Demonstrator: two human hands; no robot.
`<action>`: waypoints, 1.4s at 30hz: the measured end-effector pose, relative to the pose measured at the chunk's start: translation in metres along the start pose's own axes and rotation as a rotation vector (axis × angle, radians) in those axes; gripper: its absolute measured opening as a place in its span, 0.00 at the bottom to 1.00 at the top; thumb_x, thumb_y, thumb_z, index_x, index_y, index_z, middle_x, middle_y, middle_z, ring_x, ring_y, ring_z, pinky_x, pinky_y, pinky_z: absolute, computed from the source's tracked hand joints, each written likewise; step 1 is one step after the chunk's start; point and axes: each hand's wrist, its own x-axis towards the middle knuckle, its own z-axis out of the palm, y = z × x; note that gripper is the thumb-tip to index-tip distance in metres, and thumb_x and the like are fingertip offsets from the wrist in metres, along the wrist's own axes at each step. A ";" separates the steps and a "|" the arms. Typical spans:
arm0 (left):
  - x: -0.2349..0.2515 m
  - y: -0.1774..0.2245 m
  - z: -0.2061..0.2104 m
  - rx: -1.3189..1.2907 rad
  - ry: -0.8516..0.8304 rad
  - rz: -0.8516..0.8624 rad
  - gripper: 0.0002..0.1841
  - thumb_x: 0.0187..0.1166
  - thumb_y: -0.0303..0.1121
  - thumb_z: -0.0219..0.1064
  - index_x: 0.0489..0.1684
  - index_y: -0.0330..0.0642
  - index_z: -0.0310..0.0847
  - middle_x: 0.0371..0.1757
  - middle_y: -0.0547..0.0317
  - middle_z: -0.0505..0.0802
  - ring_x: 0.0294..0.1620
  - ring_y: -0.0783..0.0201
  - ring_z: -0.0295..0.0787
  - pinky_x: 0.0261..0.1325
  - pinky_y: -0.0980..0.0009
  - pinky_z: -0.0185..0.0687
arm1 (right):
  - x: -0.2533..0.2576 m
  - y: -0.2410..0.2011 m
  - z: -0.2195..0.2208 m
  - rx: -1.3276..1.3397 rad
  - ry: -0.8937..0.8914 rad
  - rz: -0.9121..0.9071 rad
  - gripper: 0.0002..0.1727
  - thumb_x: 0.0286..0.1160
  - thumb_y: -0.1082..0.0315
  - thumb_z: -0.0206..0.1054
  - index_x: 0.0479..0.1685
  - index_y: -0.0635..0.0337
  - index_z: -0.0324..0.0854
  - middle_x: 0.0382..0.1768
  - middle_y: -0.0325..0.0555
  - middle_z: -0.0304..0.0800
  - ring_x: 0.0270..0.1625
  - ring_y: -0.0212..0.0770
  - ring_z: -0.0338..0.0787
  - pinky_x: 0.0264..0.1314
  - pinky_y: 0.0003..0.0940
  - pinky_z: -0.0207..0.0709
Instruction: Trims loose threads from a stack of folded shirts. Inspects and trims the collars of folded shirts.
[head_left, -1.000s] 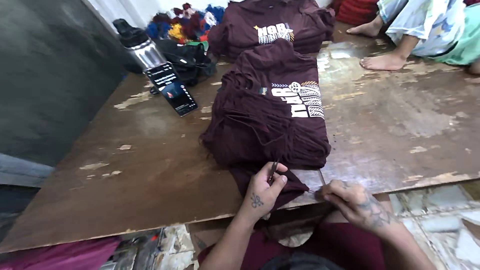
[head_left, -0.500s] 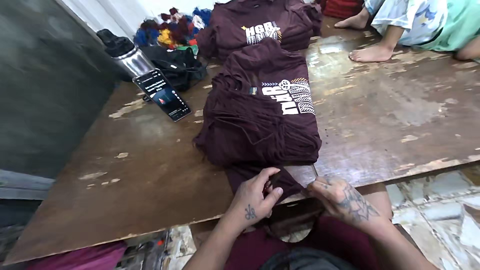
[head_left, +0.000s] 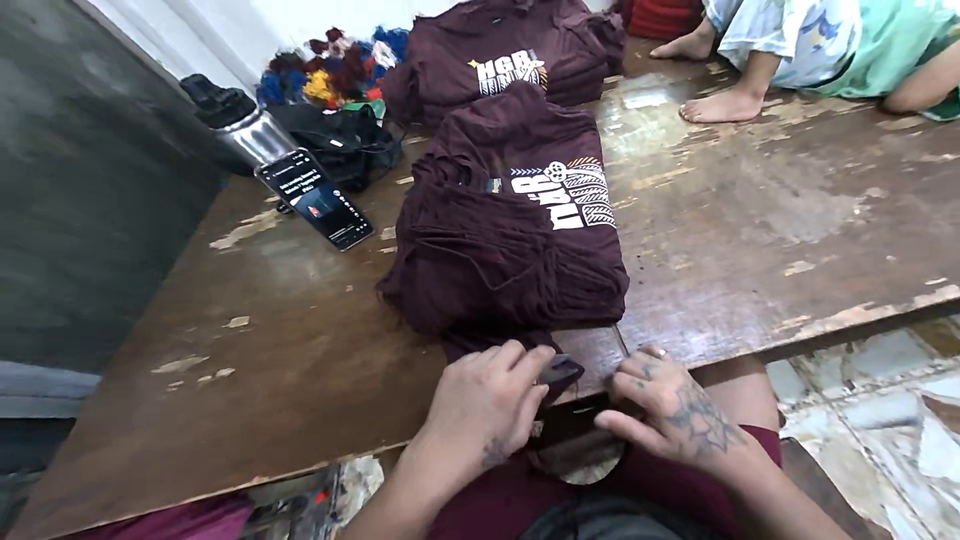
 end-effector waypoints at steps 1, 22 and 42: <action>-0.001 -0.002 0.000 -0.057 0.012 -0.032 0.16 0.76 0.36 0.65 0.56 0.41 0.90 0.37 0.49 0.92 0.32 0.50 0.92 0.30 0.54 0.86 | 0.006 -0.002 0.004 -0.054 -0.035 0.039 0.35 0.81 0.34 0.54 0.28 0.58 0.86 0.25 0.50 0.87 0.32 0.53 0.90 0.43 0.55 0.81; -0.012 0.007 0.028 -0.002 0.018 0.085 0.15 0.76 0.33 0.63 0.55 0.45 0.93 0.33 0.53 0.92 0.29 0.53 0.91 0.27 0.59 0.83 | -0.010 0.003 0.018 0.284 0.070 0.001 0.15 0.86 0.61 0.59 0.34 0.58 0.84 0.29 0.45 0.89 0.39 0.39 0.91 0.84 0.50 0.64; 0.010 -0.047 -0.033 -0.734 1.195 -0.236 0.03 0.84 0.32 0.65 0.40 0.54 0.78 0.25 0.80 0.83 0.23 0.85 0.77 0.27 0.86 0.75 | 0.151 -0.032 0.053 -0.041 -0.270 -0.217 0.30 0.65 0.51 0.80 0.68 0.53 0.86 0.69 0.68 0.85 0.74 0.75 0.80 0.69 0.84 0.67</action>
